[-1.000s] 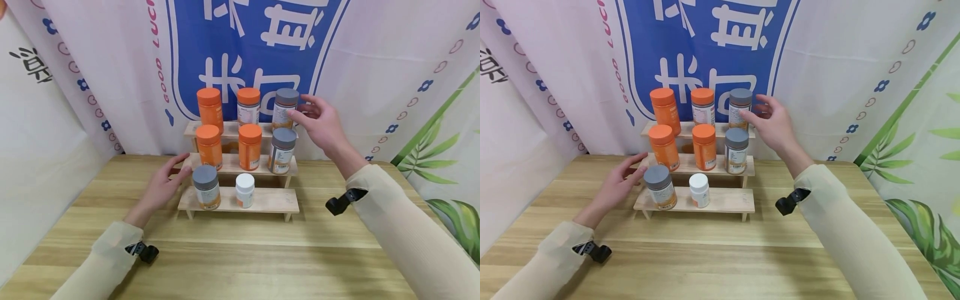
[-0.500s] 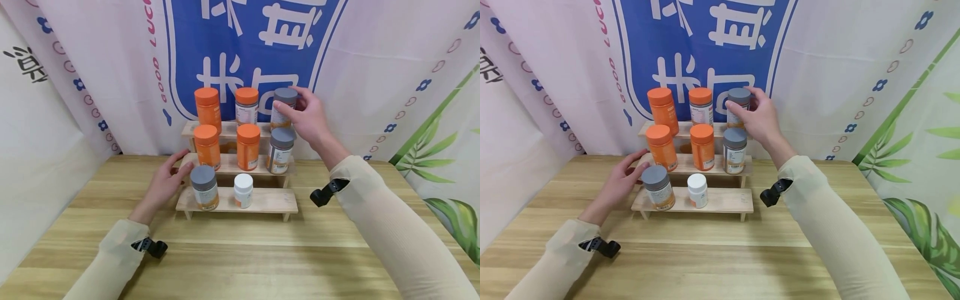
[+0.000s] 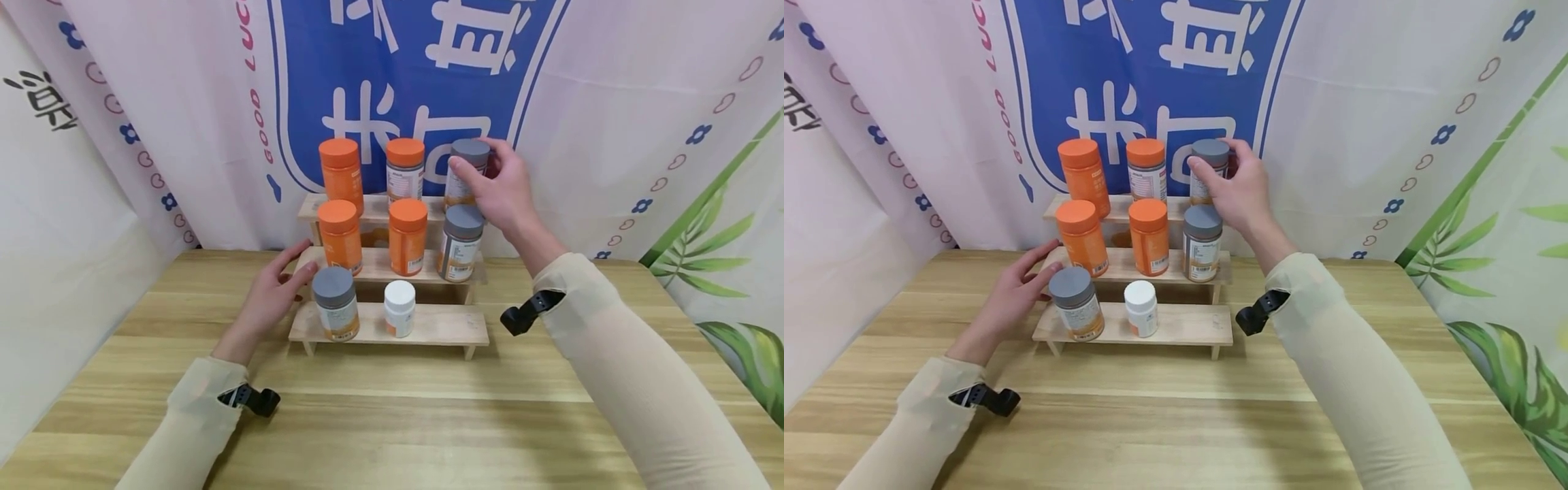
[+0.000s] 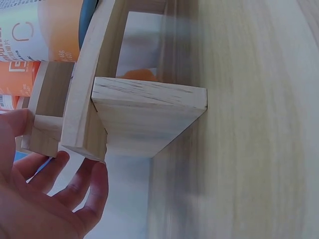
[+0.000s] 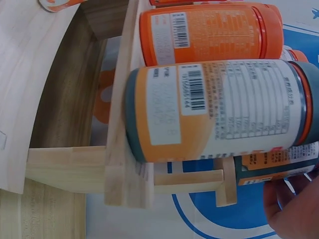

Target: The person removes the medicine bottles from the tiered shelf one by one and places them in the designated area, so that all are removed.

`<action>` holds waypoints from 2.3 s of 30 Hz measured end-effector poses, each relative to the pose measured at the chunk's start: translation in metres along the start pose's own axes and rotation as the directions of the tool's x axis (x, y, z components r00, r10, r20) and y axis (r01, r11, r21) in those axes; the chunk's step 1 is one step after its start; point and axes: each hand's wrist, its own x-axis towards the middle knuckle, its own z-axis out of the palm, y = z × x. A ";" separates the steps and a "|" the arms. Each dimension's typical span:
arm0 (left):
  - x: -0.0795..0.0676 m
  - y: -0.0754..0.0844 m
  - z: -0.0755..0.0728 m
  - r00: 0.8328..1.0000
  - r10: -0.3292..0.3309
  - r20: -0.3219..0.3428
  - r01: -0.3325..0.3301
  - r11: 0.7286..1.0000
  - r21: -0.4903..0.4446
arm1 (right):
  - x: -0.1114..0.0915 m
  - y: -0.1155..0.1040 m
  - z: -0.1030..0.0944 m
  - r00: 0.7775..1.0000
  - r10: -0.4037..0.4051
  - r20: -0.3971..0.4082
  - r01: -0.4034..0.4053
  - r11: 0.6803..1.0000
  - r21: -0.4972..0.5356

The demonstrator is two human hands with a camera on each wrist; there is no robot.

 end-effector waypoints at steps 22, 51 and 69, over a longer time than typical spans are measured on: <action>-0.003 0.004 0.001 1.000 -0.004 -0.006 0.004 1.000 0.007 | 0.000 0.000 -0.005 0.999 0.020 0.044 -0.019 0.999 -0.030; -0.005 0.005 0.003 1.000 -0.011 -0.023 0.011 1.000 0.004 | -0.017 0.018 -0.026 0.996 -0.078 -0.035 0.076 0.996 -0.053; -0.004 0.002 0.002 1.000 0.000 -0.025 0.000 1.000 0.001 | -0.038 0.031 -0.042 0.985 -0.010 -0.172 0.023 0.997 0.073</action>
